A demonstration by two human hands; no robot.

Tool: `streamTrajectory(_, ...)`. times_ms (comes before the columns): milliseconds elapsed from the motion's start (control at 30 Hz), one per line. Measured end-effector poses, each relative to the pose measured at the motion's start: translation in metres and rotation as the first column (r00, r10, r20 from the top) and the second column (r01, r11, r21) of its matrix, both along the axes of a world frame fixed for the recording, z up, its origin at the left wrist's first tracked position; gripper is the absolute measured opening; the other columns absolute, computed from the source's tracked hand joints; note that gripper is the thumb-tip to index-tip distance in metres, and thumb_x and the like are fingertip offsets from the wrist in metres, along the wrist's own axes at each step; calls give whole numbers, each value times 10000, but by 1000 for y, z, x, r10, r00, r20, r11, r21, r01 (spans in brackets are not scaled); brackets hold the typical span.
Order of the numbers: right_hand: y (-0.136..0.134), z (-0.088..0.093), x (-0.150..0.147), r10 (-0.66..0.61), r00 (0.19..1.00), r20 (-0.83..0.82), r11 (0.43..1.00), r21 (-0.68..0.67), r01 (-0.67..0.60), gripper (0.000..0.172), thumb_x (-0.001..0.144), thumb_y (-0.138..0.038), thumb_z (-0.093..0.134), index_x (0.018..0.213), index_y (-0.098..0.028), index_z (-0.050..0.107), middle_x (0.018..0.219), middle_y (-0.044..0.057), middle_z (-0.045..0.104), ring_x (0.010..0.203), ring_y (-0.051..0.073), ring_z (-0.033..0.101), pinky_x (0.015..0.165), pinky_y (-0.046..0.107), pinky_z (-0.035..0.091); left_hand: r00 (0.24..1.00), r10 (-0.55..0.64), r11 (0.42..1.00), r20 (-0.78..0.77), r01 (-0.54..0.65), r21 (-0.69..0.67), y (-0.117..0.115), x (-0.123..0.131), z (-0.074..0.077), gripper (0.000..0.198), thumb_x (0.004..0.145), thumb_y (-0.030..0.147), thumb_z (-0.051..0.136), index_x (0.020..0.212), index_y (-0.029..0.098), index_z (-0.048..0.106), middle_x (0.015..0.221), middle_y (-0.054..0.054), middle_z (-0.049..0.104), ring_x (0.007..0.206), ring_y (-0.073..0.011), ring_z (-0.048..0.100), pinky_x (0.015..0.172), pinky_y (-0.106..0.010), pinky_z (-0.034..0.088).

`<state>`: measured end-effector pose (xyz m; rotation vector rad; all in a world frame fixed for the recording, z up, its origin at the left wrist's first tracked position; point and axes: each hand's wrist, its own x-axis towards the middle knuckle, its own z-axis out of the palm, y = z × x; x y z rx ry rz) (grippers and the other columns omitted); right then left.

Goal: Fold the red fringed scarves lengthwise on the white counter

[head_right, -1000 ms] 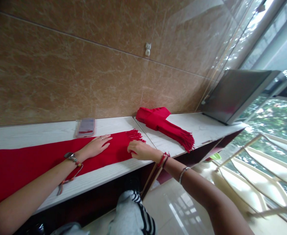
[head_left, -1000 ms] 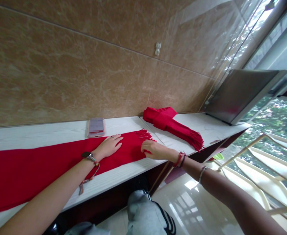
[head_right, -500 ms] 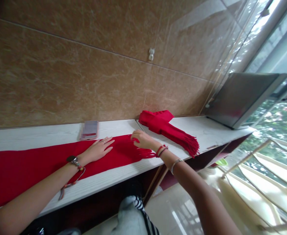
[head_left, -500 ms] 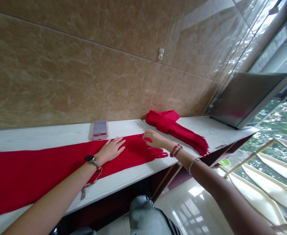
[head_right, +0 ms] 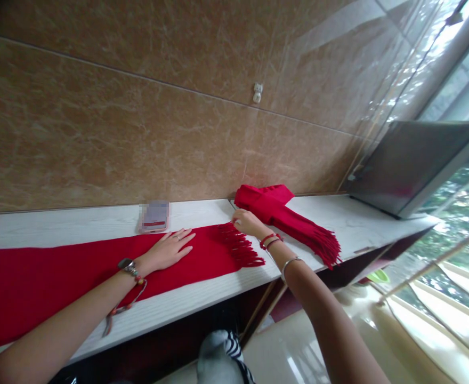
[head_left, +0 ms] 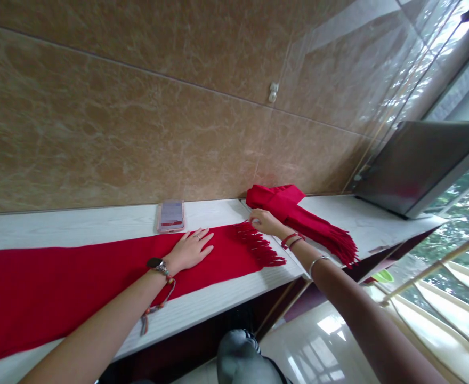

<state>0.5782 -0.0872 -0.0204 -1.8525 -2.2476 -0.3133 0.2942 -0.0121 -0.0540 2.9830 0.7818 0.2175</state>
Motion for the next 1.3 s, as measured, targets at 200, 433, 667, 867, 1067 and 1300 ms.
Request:
streamTrajectory(200,37,-13,-38,55,998,20,995,-85,-54,201,709,-90,479,796,-150,650,832,64,655,755,145,566,692,223,395,1000,2,1000,-2,-2,8,0,0,0,489,918,403,298,1354,193,373,1434,-71,307,1323,-225,253,1066,-421,210)
streamTrajectory(433,6,-3,22,-106,993,58,994,-33,108,211,689,-42,441,662,-125,634,684,87,639,667,162,563,648,245,394,1000,0,1000,29,0,-12,0,0,-1,471,912,398,315,1337,212,399,1425,-69,322,1323,-224,254,1065,-426,209)
streamTrajectory(667,18,-12,-48,123,992,21,989,-86,-121,197,714,-106,504,847,-172,633,877,43,647,827,138,560,753,217,396,1000,-1,1000,22,2,-5,0,0,0,479,913,394,308,1339,195,396,1425,-74,323,1323,-226,254,1065,-423,210)
streamTrajectory(867,-14,-12,-4,-52,997,60,995,-79,57,179,705,-69,460,665,-144,617,681,62,628,668,156,555,646,246,387,999,-5,1000,41,6,-31,-3,-1,3,463,909,393,319,1331,221,405,1422,-71,330,1321,-223,260,1063,-425,209)
streamTrajectory(1067,-7,3,-16,-64,996,61,997,-37,67,192,771,-109,446,826,-143,627,845,73,646,810,155,569,730,234,397,998,-4,999,56,6,-35,2,0,-3,466,905,403,323,1326,227,410,1427,-68,323,1321,-230,259,1061,-435,209)
streamTrajectory(1300,27,-15,-42,-105,994,39,992,-68,107,179,753,-106,481,817,-138,645,855,81,666,793,159,593,718,231,406,1000,-4,1000,26,5,-18,-2,-1,2,477,915,390,306,1344,198,388,1426,-78,322,1319,-229,263,1061,-427,219)
